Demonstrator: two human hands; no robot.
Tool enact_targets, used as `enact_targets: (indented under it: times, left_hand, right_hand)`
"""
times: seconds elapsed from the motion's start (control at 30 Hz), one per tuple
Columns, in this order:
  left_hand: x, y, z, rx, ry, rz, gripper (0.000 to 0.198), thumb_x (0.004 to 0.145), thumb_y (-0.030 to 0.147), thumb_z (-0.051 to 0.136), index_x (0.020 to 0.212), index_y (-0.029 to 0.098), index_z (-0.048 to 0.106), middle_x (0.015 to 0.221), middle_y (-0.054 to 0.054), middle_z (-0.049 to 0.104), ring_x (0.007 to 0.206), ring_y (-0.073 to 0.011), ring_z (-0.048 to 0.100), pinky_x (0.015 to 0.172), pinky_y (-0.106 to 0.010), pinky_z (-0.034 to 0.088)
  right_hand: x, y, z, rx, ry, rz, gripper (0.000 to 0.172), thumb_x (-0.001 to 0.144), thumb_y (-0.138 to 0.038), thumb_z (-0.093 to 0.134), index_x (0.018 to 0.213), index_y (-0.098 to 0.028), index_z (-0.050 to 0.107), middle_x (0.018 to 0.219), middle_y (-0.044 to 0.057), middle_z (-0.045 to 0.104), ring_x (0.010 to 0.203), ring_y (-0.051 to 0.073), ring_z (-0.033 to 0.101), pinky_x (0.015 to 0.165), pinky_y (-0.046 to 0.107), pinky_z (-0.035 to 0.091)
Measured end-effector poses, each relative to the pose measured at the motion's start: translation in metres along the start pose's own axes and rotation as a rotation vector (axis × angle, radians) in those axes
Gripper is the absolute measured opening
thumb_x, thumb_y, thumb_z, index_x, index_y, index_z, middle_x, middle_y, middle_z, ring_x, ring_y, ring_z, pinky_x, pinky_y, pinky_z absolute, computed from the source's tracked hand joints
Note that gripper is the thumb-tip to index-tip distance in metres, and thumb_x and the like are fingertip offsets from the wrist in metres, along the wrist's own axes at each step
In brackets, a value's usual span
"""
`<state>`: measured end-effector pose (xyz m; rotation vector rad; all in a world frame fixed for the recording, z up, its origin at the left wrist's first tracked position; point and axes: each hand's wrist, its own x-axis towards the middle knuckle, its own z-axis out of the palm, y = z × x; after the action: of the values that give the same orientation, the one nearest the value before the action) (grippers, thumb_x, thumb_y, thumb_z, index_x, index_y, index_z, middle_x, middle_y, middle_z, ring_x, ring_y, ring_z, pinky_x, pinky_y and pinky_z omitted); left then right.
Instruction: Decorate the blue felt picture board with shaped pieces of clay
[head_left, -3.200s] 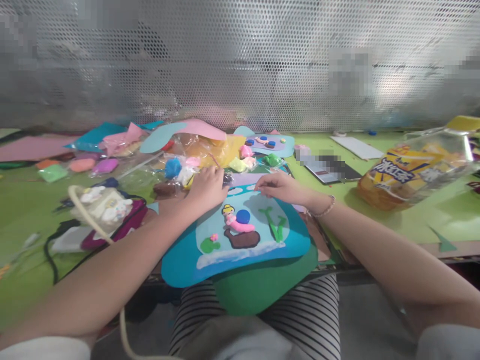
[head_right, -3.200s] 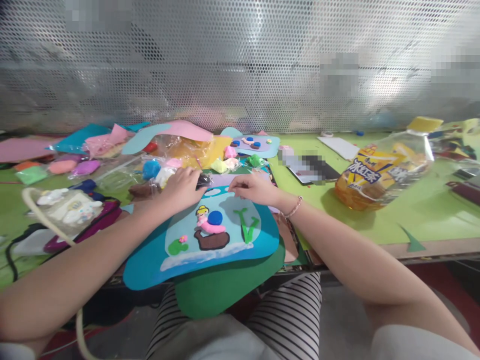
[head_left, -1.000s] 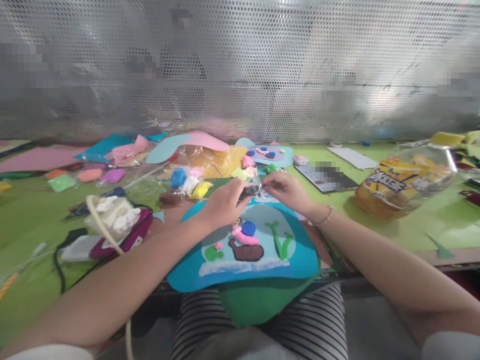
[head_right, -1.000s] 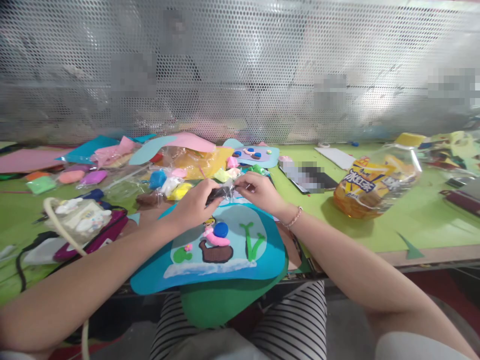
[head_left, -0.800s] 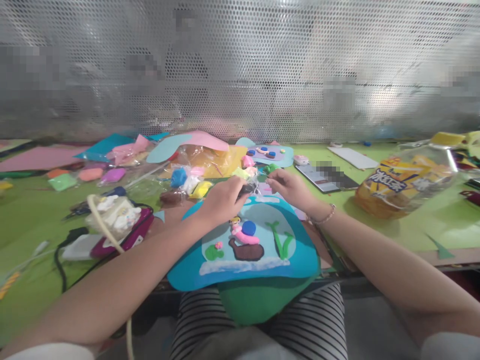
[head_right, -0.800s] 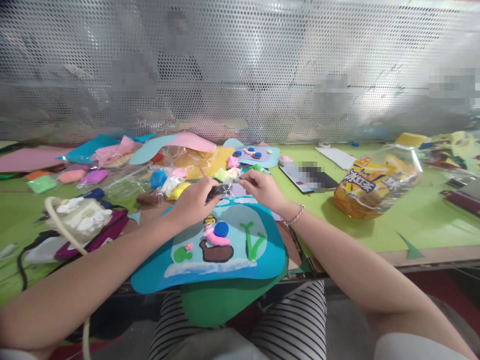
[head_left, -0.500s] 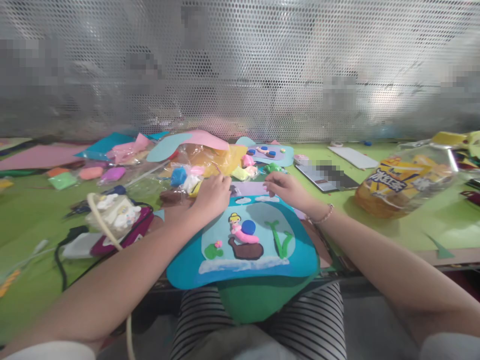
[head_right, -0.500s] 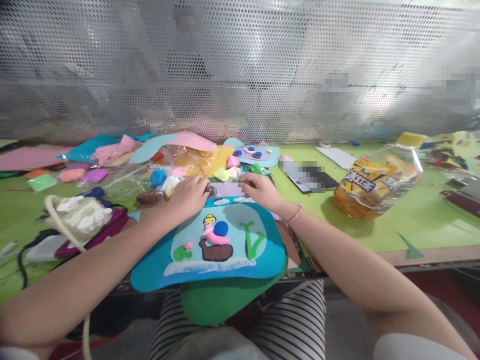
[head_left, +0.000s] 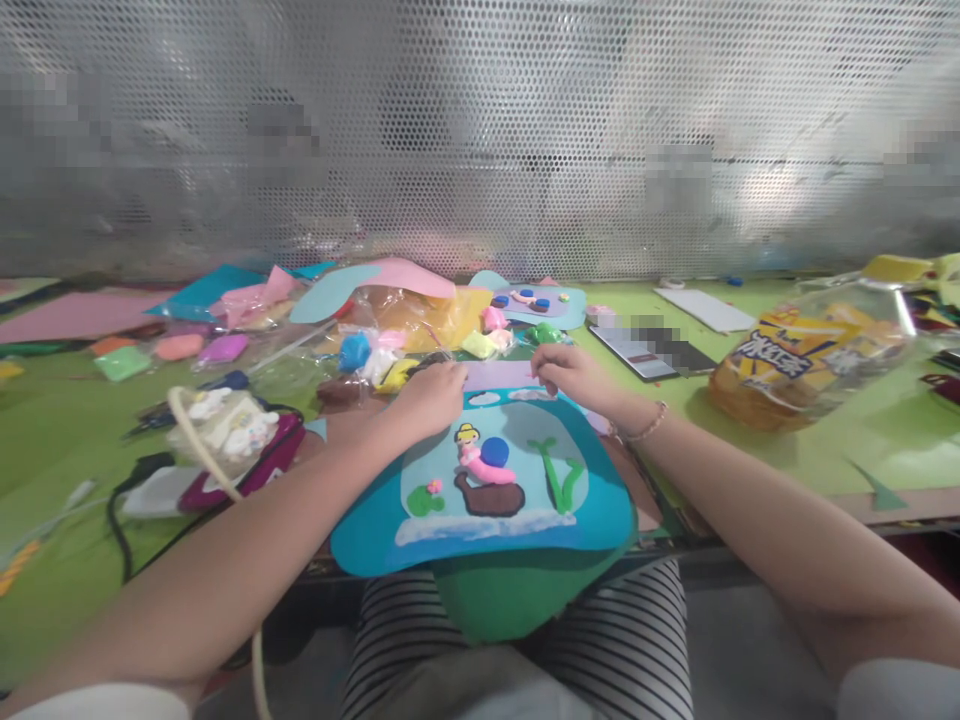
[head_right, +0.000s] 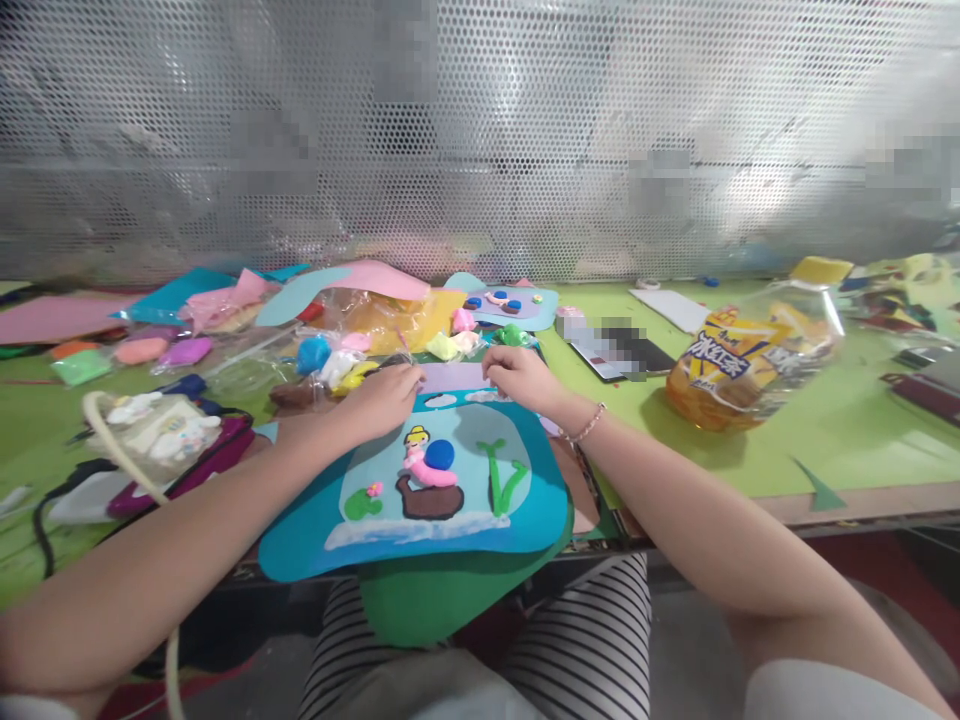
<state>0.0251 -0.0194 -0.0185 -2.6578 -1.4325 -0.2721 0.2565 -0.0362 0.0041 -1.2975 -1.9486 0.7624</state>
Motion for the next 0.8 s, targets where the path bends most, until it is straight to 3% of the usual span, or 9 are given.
enact_targets:
  times: [0.17,0.33,0.53,0.8]
  left_hand:
    - [-0.001,-0.001,0.0,0.05,-0.033,-0.019,0.021,0.088,0.016,0.034,0.091,0.012,0.055,0.091,-0.013,0.059,0.082,-0.0244,0.06,0.07,-0.035,0.044]
    - [0.0,0.005,-0.002,-0.071,-0.053,-0.071,0.02,0.091,0.024,0.035,0.082,0.017,0.052,0.087,-0.008,0.062,0.084,-0.0214,0.061,0.067,-0.03,0.042]
    - [0.001,0.01,-0.004,-0.169,-0.042,-0.074,0.024,0.087,0.039,0.045,0.073,0.02,0.051,0.077,-0.005,0.064,0.074,-0.0214,0.061,0.057,-0.027,0.034]
    - [0.002,0.01,-0.004,-0.225,-0.072,-0.045,0.026,0.087,0.035,0.043,0.068,0.021,0.052,0.067,-0.003,0.062,0.064,-0.0186,0.058,0.053,-0.026,0.028]
  right_hand:
    - [0.006,0.01,0.008,-0.015,-0.158,0.092,0.016,0.068,-0.011,0.043,0.071,-0.018,0.056,0.058,-0.002,0.055,0.05,0.011,0.053,0.049,0.021,0.044]
    - [0.007,0.017,0.011,0.004,-0.268,0.097,0.017,0.068,-0.009,0.045,0.072,-0.017,0.059,0.061,-0.001,0.057,0.053,0.009,0.055,0.049,0.018,0.045]
    - [0.006,0.012,0.009,-0.035,-0.278,0.104,0.017,0.068,-0.008,0.046,0.073,-0.017,0.059,0.062,-0.001,0.058,0.055,0.009,0.056,0.052,0.019,0.046]
    - [0.007,0.019,0.011,-0.045,-0.27,0.082,0.016,0.068,-0.011,0.047,0.073,-0.019,0.061,0.061,-0.002,0.059,0.055,0.011,0.057,0.053,0.021,0.047]
